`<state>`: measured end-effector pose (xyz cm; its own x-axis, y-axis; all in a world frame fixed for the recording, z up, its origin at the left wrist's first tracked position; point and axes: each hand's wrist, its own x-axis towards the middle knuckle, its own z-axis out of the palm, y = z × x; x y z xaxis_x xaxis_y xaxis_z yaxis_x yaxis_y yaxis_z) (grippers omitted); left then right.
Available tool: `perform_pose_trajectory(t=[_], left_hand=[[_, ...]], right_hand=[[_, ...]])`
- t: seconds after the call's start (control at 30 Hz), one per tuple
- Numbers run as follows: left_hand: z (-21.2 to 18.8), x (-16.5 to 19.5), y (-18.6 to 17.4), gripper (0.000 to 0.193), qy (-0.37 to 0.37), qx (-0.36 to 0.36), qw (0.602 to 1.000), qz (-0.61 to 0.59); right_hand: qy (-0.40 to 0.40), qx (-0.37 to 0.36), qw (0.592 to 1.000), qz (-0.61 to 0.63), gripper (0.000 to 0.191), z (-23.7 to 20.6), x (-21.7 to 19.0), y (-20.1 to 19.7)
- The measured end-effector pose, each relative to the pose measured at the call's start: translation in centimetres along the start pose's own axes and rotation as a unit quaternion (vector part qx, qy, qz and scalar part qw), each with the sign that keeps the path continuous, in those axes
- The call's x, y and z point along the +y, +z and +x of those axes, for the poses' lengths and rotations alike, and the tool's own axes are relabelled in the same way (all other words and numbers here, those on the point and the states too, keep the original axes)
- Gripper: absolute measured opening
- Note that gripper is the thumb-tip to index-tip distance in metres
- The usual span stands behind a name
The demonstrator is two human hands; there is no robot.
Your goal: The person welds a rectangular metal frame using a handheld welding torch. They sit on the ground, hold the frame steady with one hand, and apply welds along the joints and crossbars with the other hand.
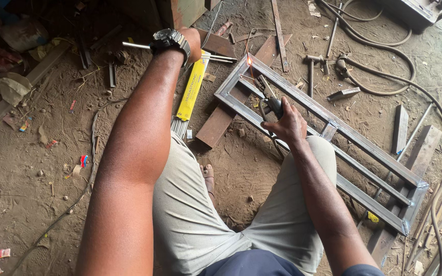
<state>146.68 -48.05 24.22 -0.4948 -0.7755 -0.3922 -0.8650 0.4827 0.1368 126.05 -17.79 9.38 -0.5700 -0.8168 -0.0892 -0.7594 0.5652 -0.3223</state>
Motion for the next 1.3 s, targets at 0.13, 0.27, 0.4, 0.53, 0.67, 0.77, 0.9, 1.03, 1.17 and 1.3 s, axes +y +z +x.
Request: perform_pose_trajectory(t=[0.13, 0.27, 0.4, 0.53, 0.67, 0.77, 0.9, 1.03, 1.17, 1.3], left_hand=[[0.0, 0.1, 0.0, 0.029, 0.002, -0.002, 1.000, 0.008], [0.0, 0.2, -0.1, 0.028, -0.004, -0.019, 1.000, -0.002], [0.2, 0.2, 0.0, 0.029, 0.002, 0.004, 1.000, -0.002], [0.7, 0.1, 0.1, 0.029, 0.013, 0.010, 1.000, -0.002], [1.0, 0.3, 0.3, 0.030, 0.012, 0.006, 1.000, 0.004], [0.9, 0.4, 0.3, 0.031, 0.017, -0.001, 1.000, 0.007], [0.6, 0.3, 0.2, 0.029, 0.014, -0.013, 1.000, 0.010], [0.7, 0.4, 0.2, 0.031, 0.000, -0.016, 1.000, -0.007], [1.1, 0.4, 0.4, 0.031, 0.033, 0.009, 0.999, 0.020], [1.1, 0.4, 0.4, 0.030, 0.014, -0.009, 1.000, 0.018]], right_hand=[[0.004, -0.004, 1.000, -0.006, 0.118, 0.2, 0.0, 0.4], [-0.006, -0.002, 1.000, -0.009, 0.120, 0.2, 0.1, 0.4], [0.007, -0.012, 1.000, -0.002, 0.120, 0.1, 0.3, 0.3], [-0.017, 0.012, 1.000, -0.004, 0.121, 0.0, 0.3, 0.2], [-0.007, -0.004, 1.000, -0.010, 0.119, -0.1, 0.1, 0.1], [-0.016, 0.000, 1.000, -0.010, 0.120, -0.1, 0.1, 0.2], [-0.007, -0.005, 1.000, -0.004, 0.120, 0.0, 0.2, 0.4], [-0.019, 0.006, 1.000, -0.008, 0.117, 0.3, 0.3, 0.4], [-0.017, 0.001, 1.000, -0.005, 0.115, 0.3, 0.2, 0.4], [-0.030, 0.012, 0.999, -0.004, 0.118, 0.3, 0.2, 0.4]])
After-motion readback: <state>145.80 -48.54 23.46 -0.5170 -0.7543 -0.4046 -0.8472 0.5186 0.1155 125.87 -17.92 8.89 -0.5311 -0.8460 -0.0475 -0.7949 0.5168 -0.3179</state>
